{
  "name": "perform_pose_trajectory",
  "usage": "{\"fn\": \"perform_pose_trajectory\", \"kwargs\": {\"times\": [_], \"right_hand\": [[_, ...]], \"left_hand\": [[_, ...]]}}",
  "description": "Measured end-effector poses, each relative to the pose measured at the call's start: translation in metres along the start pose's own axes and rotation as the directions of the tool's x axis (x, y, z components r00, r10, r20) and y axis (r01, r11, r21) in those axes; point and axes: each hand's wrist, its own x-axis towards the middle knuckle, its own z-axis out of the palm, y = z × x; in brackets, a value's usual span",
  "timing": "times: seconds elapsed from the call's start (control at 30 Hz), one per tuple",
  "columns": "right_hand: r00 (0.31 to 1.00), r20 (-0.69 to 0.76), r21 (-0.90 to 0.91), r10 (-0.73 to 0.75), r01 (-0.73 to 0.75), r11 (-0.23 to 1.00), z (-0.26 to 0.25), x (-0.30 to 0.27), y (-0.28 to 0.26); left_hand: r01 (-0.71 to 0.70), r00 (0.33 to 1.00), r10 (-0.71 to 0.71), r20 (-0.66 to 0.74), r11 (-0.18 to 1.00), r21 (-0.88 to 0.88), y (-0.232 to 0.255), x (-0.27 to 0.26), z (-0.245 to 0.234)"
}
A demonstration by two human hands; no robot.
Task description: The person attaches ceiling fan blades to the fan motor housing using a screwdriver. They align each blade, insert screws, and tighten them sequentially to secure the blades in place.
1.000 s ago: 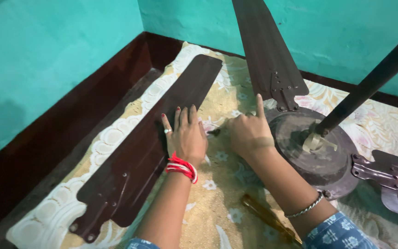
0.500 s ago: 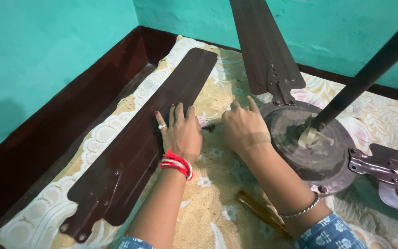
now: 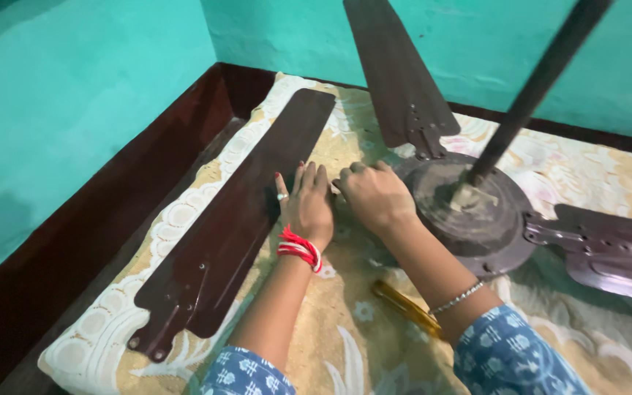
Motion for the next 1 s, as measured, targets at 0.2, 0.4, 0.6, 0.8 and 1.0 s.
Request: {"fn": "perform_pose_trajectory", "kwargs": {"times": [0.2,0.4,0.6,0.8,1.0], "right_hand": [[0.968,-0.238,0.303,0.078,-0.002,0.953,-0.028,-0.025,-0.002],[0.945,-0.323,0.438,0.053,0.1,0.894,-0.054,-0.091,0.024],[0.888,-0.46,0.399,0.011,0.196,0.896,-0.071,-0.154,0.059],[0.849,-0.496,0.394,0.18,0.036,0.918,-0.086,-0.202,0.116],[0.811,-0.342,0.553,0.476,-0.235,0.799,-0.084,-0.236,0.155]], "left_hand": [[-0.153,0.961,0.156,-0.227,0.988,0.033,0.009,0.005,-0.01],[-0.157,0.973,0.14,-0.185,0.985,-0.077,0.037,0.001,-0.027],[-0.235,0.96,0.157,-0.231,0.902,-0.362,0.121,-0.009,-0.042],[-0.433,0.852,0.295,-0.433,0.862,-0.264,0.191,-0.009,-0.057],[-0.698,0.694,0.678,-0.244,0.716,0.005,0.23,-0.001,-0.046]]}}
